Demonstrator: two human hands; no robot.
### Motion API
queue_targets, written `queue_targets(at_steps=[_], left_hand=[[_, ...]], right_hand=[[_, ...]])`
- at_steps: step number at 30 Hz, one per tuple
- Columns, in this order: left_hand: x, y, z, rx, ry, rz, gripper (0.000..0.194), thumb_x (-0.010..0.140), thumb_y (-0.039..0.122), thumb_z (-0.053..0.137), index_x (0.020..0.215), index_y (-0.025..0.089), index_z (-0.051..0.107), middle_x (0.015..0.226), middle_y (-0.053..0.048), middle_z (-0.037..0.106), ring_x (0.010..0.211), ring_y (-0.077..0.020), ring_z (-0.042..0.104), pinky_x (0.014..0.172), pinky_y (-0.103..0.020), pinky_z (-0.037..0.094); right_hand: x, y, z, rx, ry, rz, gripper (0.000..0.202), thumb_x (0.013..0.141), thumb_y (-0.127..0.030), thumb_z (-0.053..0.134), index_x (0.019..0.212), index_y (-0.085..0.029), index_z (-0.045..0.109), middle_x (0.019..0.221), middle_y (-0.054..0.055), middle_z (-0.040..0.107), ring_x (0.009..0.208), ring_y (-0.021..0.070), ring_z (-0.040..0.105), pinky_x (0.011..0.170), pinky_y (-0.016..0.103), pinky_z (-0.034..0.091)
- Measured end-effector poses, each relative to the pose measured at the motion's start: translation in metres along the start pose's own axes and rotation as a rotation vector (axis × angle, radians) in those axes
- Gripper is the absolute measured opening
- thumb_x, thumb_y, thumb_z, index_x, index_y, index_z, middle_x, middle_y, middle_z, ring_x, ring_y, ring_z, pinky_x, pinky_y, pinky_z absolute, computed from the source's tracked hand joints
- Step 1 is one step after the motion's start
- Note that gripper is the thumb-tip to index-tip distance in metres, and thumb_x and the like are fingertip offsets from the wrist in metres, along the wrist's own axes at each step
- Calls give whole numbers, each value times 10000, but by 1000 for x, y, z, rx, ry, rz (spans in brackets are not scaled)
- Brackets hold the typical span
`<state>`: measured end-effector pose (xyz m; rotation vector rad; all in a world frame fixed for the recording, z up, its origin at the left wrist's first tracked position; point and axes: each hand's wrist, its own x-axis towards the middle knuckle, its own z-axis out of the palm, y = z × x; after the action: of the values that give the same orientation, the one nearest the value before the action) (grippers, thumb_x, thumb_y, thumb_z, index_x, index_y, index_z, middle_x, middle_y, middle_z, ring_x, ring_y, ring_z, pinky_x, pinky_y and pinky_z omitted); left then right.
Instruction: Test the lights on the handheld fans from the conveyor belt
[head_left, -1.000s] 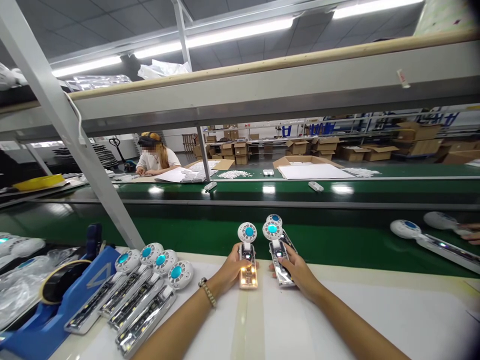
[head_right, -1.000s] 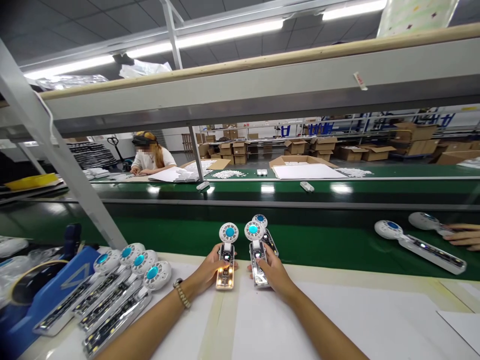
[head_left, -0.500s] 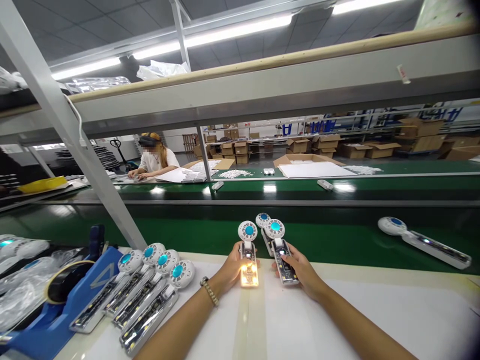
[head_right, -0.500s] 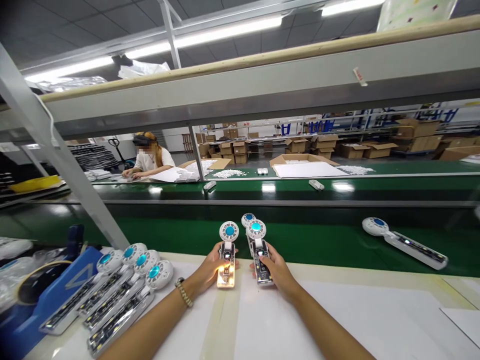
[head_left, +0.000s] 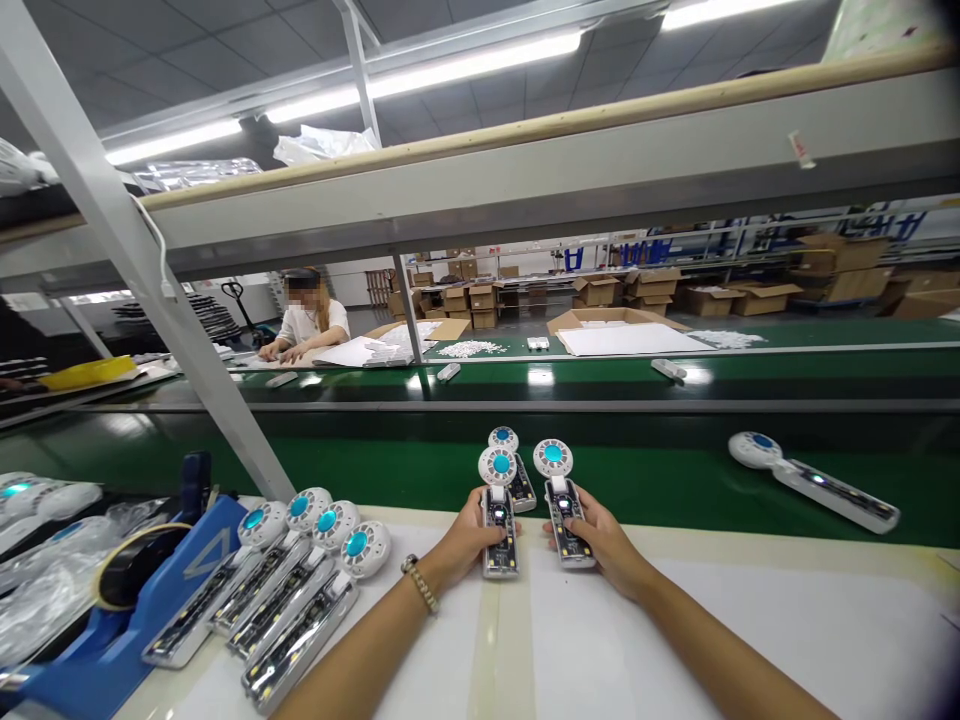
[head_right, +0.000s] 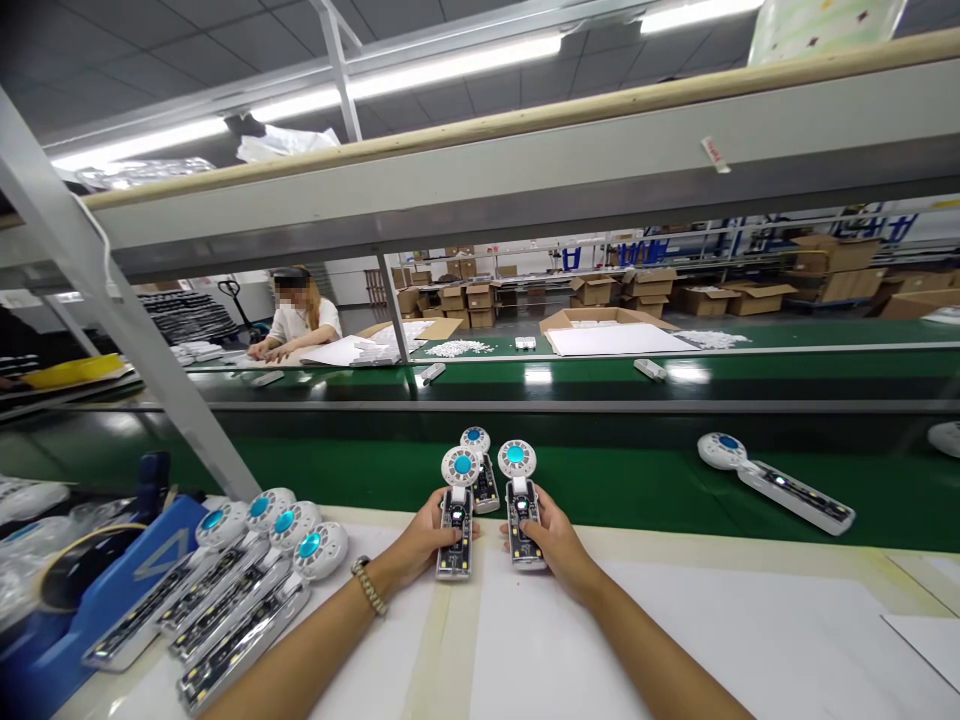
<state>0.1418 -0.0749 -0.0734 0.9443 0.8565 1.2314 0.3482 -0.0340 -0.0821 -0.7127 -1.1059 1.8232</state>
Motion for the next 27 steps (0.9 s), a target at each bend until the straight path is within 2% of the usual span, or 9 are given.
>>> queue_targets(at_steps=[7,13,19,27], left_hand=[[-3,0,-3,-9,6,20,630,594,123,752,1085,205,366,947,-69,600,835,-199,619,825,-390,443],[-4,2,-2,21,19,94,654,610,148,751,1126,217,355,1076,-100,565,882,-202,604,832,-381,448],[-4,4,2,48,8,84,637,601,160,754,1122,225,392,1159,-108,517,899,-210,599,837,-390,453],[-2,0,-2,35,-25,104,627,612,136,733,1122,233,379,1157,-96,486,906,-213,587,833,-413,460]], right_hand=[[2,3,-3,-40,-10,-18,733,633,-368,719,1266,-259,367,1067,68,596,906,250,620,719,366,516],[-1,-1,1,-43,3,20,775,639,-360,721,1291,-236,322,1030,76,611,761,209,644,692,353,512],[0,0,0,-21,-7,-9,717,647,-339,719,1268,-259,369,1057,70,594,913,258,619,738,390,518],[2,4,-4,-16,-28,-19,690,681,-321,701,1269,-254,346,1093,79,575,941,271,613,742,396,525]])
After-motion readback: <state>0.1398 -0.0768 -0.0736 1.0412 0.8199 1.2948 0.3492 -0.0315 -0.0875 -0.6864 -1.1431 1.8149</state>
